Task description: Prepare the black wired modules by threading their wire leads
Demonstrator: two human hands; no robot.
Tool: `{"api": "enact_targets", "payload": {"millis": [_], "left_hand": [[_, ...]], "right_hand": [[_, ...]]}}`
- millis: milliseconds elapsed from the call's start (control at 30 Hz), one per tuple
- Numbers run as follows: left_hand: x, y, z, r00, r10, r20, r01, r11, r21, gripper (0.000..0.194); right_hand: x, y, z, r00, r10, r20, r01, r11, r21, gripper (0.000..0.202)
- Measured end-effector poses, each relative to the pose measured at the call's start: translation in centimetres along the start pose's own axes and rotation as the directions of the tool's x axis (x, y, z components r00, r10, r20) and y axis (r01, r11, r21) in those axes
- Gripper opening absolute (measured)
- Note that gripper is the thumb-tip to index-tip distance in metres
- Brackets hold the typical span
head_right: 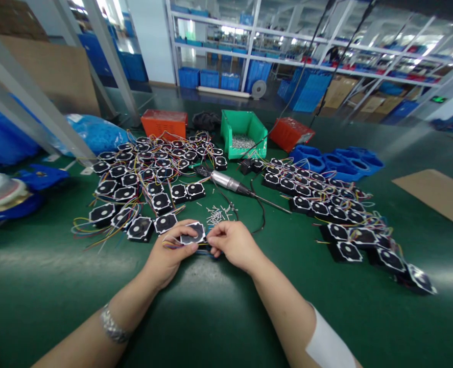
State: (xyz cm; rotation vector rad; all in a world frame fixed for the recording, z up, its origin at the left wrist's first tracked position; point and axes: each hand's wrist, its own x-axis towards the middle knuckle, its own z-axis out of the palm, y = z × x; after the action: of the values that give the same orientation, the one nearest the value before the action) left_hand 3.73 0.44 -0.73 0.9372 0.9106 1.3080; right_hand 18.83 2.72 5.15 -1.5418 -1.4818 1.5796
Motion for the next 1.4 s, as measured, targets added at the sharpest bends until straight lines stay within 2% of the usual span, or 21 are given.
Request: {"api": "enact_targets", "payload": {"millis": [200, 267, 400, 500, 667, 733, 833, 933, 1000, 1100, 1167, 1200, 1267, 1333, 1367, 1400], "left_hand": [[0.0, 0.1, 0.0, 1.0, 0.005, 0.012, -0.005, 1.0, -0.024, 0.015], [0.0, 0.1, 0.0, 1.0, 0.014, 0.012, -0.014, 1.0, -0.016, 0.015], [0.0, 0.1, 0.0, 1.0, 0.023, 0.018, -0.023, 1.0, -0.004, 0.014], [-0.1, 0.0, 0.0, 1.0, 0.025, 0.017, -0.025, 1.0, 0.001, 0.014], [-0.1, -0.1, 0.0, 1.0, 0.014, 0.013, -0.014, 1.0, -0.005, 0.015], [-0.1, 0.0, 0.0, 1.0, -0.013, 0.003, 0.013, 0.999, -0.046, 0.016], [0.0, 0.4, 0.3, 0.995, -0.104, 0.005, 0.103, 0.97, -0.221, 0.029], [0.0, 0.9, 0.6, 0.988, -0.155, -0.003, 0.142, 0.914, -0.379, 0.041], [0.0, 1.0, 0.8, 0.982, -0.187, -0.021, 0.16, 0.89, -0.426, 0.041], [0.0, 1.1, 0.8, 0.969, -0.246, -0.002, 0.215, 0.849, -0.482, 0.037], [0.1, 1.1, 0.7, 0.964, -0.265, 0.032, 0.243, 0.822, -0.515, 0.037], [0.1, 1.1, 0.6, 0.962, -0.271, 0.046, 0.253, 0.81, -0.529, 0.038], [0.2, 1.2, 0.4, 0.957, -0.284, 0.058, 0.268, 0.794, -0.546, 0.041], [0.2, 1.2, 0.3, 0.952, -0.301, 0.06, 0.284, 0.789, -0.545, 0.045], [0.2, 1.2, 0.3, 0.948, -0.312, 0.062, 0.295, 0.79, -0.538, 0.047], [0.2, 1.2, 0.3, 0.945, -0.322, 0.065, 0.306, 0.791, -0.529, 0.049]], "right_hand": [[-0.2, -0.4, 0.8, 0.991, 0.021, -0.135, -0.033, 0.996, -0.086, 0.002], [-0.2, -0.5, 0.9, 0.991, 0.002, -0.132, -0.007, 0.999, -0.037, 0.003], [-0.4, -0.4, 0.7, 0.997, -0.024, -0.077, 0.028, 0.998, 0.058, 0.018], [-0.3, -0.1, 0.6, 0.998, -0.009, -0.061, 0.012, 0.999, 0.048, 0.02], [-0.2, 0.4, 1.1, 0.995, -0.016, -0.098, 0.015, 1.0, -0.007, 0.017], [-0.1, 0.7, 1.6, 0.994, -0.02, -0.103, 0.022, 1.0, 0.019, 0.019], [0.2, 1.0, 1.8, 0.989, -0.049, -0.143, 0.061, 0.995, 0.083, 0.027], [0.5, 0.8, 0.8, 0.971, -0.093, -0.219, 0.112, 0.991, 0.075, 0.028], [0.6, 0.5, -0.5, 0.955, -0.096, -0.282, 0.103, 0.995, 0.011, 0.021], [0.4, -0.1, -2.6, 0.926, -0.04, -0.375, -0.042, 0.978, -0.206, 0.009], [0.1, -0.4, -3.5, 0.94, -0.001, -0.342, -0.16, 0.882, -0.443, 0.009], [-0.1, -0.4, -3.8, 0.949, -0.004, -0.314, -0.189, 0.792, -0.581, 0.009], [-0.4, -0.4, -4.1, 0.957, -0.056, -0.286, -0.21, 0.546, -0.811, 0.009], [-0.5, -0.1, -4.0, 0.946, -0.152, -0.285, -0.223, 0.332, -0.917, 0.01], [-0.4, 0.1, -3.9, 0.943, -0.191, -0.272, -0.213, 0.279, -0.936, 0.011], [-0.2, 0.3, -3.8, 0.945, -0.22, -0.241, -0.18, 0.263, -0.948, 0.014]]}}
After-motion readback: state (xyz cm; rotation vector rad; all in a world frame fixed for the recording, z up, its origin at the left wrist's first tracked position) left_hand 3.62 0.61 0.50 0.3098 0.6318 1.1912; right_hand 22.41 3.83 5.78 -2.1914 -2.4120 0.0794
